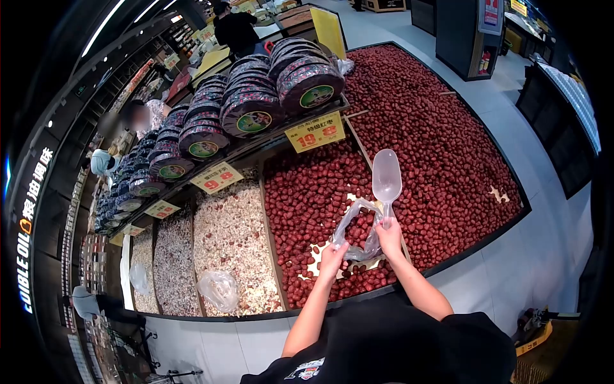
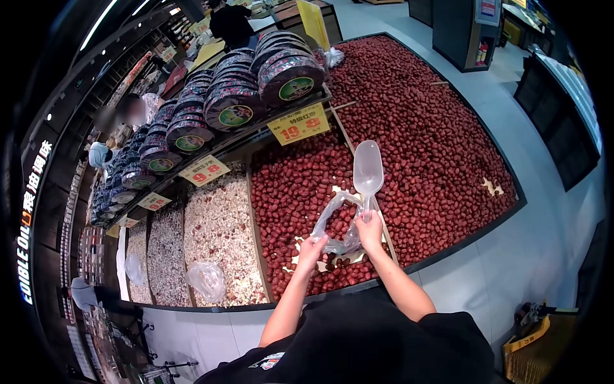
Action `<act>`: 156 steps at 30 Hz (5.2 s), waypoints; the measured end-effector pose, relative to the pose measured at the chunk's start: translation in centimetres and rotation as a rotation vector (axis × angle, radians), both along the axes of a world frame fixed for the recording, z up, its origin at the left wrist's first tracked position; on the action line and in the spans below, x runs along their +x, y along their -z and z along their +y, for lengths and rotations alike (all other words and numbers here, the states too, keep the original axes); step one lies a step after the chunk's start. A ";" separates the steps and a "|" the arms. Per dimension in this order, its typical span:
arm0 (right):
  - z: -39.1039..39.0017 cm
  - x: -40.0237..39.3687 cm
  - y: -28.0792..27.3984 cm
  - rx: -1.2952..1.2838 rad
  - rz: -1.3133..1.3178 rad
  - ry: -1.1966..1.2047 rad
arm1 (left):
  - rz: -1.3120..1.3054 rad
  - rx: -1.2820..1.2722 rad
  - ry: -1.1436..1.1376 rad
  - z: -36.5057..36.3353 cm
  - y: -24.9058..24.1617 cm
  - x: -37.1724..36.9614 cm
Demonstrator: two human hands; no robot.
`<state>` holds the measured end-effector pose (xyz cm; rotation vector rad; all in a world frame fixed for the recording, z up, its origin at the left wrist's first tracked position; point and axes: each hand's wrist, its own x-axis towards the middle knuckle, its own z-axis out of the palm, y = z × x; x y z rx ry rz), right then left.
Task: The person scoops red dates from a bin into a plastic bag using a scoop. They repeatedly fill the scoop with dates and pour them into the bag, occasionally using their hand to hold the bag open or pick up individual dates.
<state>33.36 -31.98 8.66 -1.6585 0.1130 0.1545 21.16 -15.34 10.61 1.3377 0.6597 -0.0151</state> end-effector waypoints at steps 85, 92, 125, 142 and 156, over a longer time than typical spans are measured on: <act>-4.9 -7.2 -5.9 0.108 0.233 0.000 | -0.294 0.729 0.265 -0.3 8.8 -4.1; -3.2 -10.9 -7.5 -0.100 -0.027 -0.114 | -0.227 0.580 0.201 -0.3 7.7 -4.1; -6.5 -4.7 0.9 -0.461 -0.010 -0.170 | -0.273 0.845 0.280 2.2 2.1 -13.1; 3.8 3.5 4.4 -0.147 0.164 -0.346 | 0.029 0.032 -0.123 1.3 3.3 -11.9; -2.1 -0.4 1.7 -0.265 0.017 -0.177 | -0.023 -0.278 -0.303 0.1 0.2 -7.9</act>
